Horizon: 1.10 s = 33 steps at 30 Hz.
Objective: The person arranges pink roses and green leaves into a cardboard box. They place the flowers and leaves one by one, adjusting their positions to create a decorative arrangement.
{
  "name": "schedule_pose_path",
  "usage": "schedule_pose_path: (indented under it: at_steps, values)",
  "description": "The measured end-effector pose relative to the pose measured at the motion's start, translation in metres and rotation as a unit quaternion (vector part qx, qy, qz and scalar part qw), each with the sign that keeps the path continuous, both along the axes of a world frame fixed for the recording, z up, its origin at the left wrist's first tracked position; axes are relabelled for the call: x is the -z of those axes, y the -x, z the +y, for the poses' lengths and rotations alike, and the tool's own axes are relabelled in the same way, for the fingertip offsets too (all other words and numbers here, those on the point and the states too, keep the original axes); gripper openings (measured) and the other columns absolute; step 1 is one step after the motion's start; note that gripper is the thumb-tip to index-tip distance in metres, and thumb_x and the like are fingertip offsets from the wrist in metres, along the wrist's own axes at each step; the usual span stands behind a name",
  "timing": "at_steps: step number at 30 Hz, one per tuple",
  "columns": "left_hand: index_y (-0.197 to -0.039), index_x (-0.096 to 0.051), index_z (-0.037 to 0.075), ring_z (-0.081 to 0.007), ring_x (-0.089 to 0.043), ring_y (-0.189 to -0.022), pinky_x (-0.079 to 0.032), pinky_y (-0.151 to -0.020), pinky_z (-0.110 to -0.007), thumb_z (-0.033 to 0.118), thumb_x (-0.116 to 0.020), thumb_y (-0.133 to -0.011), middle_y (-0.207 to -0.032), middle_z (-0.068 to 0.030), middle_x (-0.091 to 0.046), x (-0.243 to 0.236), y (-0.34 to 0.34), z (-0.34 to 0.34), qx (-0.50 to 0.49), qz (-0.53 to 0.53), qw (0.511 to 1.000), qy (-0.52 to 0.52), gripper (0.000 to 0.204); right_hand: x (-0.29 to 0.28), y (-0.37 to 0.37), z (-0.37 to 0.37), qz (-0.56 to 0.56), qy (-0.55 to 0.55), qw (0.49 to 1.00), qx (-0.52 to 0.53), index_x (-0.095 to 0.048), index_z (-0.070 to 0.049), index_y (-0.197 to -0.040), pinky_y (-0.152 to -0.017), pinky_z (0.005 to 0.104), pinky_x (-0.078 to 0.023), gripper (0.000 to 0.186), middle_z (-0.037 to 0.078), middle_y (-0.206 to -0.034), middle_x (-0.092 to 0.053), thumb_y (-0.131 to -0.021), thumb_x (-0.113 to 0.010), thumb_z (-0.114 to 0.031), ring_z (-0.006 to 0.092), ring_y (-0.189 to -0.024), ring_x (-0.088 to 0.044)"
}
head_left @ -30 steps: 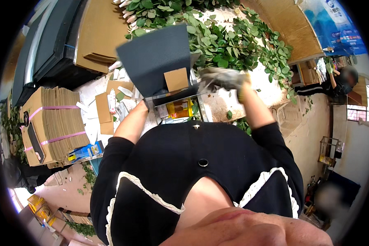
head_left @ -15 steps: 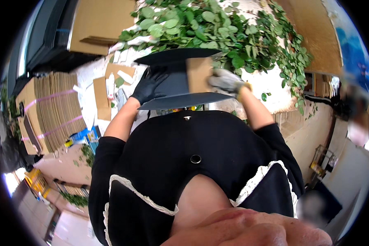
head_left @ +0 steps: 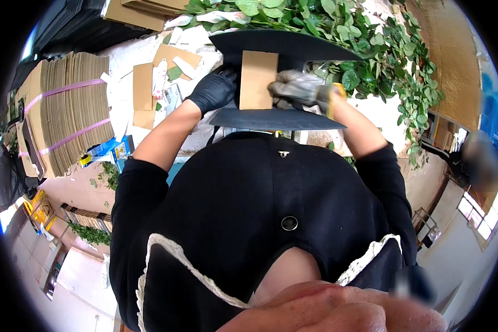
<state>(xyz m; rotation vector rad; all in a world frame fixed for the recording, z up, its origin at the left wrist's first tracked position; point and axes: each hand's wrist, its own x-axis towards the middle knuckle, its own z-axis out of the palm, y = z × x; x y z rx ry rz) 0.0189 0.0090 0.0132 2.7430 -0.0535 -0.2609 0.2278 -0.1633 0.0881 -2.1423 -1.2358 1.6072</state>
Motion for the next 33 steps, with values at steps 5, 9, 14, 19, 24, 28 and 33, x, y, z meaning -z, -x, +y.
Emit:
schedule_pose_path:
  at_steps: [5, 9, 14, 19, 24, 28, 33]
  values:
    - [-0.104, -0.072, 0.014, -0.0262, -0.068, -0.078, -0.056, -0.074, -0.038, 0.027, -0.070, -0.080, -0.098, -0.0044, -0.071, -0.051, 0.007, 0.004, -0.106, -0.262, 0.953, 0.110, 0.027, 0.063, 0.013, -0.001, 0.270, 0.101, 0.929, 0.231, -0.061, -0.011, -0.085, -0.048, 0.0232, -0.044, 0.022, 0.000, -0.068, -0.061, -0.092, -0.060, -0.032, 0.0088, -0.053, -0.053]
    - [-0.147, -0.039, 0.018, -0.0363, -0.027, -0.142, -0.024, -0.117, -0.048, 0.036, -0.078, -0.073, -0.156, -0.0142, -0.027, -0.024, -0.014, -0.004, 0.068, -0.075, 0.980, 0.173, 0.086, 0.070, 0.007, 0.001, 0.122, -0.002, 0.990, 0.071, -0.068, -0.003, -0.101, -0.065, 0.0334, -0.051, 0.038, 0.009, -0.077, -0.067, -0.088, -0.058, -0.038, 0.0190, -0.067, -0.062]
    - [-0.148, -0.038, 0.021, -0.0424, -0.027, -0.141, -0.023, -0.117, -0.050, 0.034, -0.081, -0.068, -0.156, -0.0141, -0.027, 0.030, -0.016, -0.003, 0.045, -0.009, 0.989, 0.137, 0.092, 0.040, 0.023, 0.043, -0.167, 0.059, 0.969, -0.171, -0.068, 0.001, -0.090, -0.069, 0.0413, -0.052, 0.039, 0.013, -0.088, -0.071, -0.087, -0.057, -0.037, 0.0281, -0.078, -0.068]
    - [-0.151, -0.031, 0.024, -0.0419, -0.026, -0.142, -0.023, -0.116, -0.051, 0.031, -0.080, -0.071, -0.158, -0.0156, -0.023, 0.026, -0.011, -0.003, 0.068, -0.015, 0.993, 0.094, 0.094, -0.056, 0.022, 0.035, -0.160, 0.066, 0.947, -0.272, -0.069, -0.008, -0.107, -0.080, 0.0368, -0.052, 0.033, 0.015, -0.095, -0.070, -0.087, -0.060, -0.033, 0.0305, -0.091, -0.067]
    - [-0.150, -0.033, 0.022, -0.0408, -0.026, -0.142, -0.022, -0.116, -0.052, 0.031, -0.079, -0.071, -0.157, -0.0168, -0.024, 0.027, -0.023, -0.010, 0.080, 0.009, 0.997, 0.019, 0.091, -0.100, 0.050, -0.009, 0.012, -0.024, 0.986, -0.166, -0.059, -0.003, -0.120, -0.081, 0.0353, -0.053, 0.034, 0.015, -0.099, -0.070, -0.090, -0.059, -0.018, 0.0295, -0.091, -0.068]
    - [-0.143, -0.045, 0.018, -0.0365, -0.032, -0.140, -0.024, -0.114, -0.053, 0.030, -0.078, -0.072, -0.153, -0.0145, -0.035, 0.034, -0.018, -0.015, 0.067, -0.067, 0.995, 0.005, 0.078, -0.096, 0.070, -0.026, -0.258, -0.132, 0.912, -0.289, -0.061, -0.007, -0.116, -0.076, 0.0360, -0.054, 0.041, 0.015, -0.097, -0.069, -0.080, -0.072, -0.024, 0.0304, -0.088, -0.068]
    - [-0.088, -0.071, 0.007, -0.0291, -0.063, -0.090, -0.049, -0.083, -0.039, 0.006, -0.068, -0.080, -0.090, -0.0111, -0.069, 0.000, 0.012, 0.007, -0.179, -0.161, 0.926, 0.291, 0.009, -0.117, 0.032, -0.007, -0.168, -0.452, 0.864, -0.146, -0.061, -0.007, -0.116, -0.089, 0.0372, -0.051, 0.046, 0.015, -0.113, -0.065, -0.076, -0.077, -0.023, 0.0312, -0.107, -0.063]
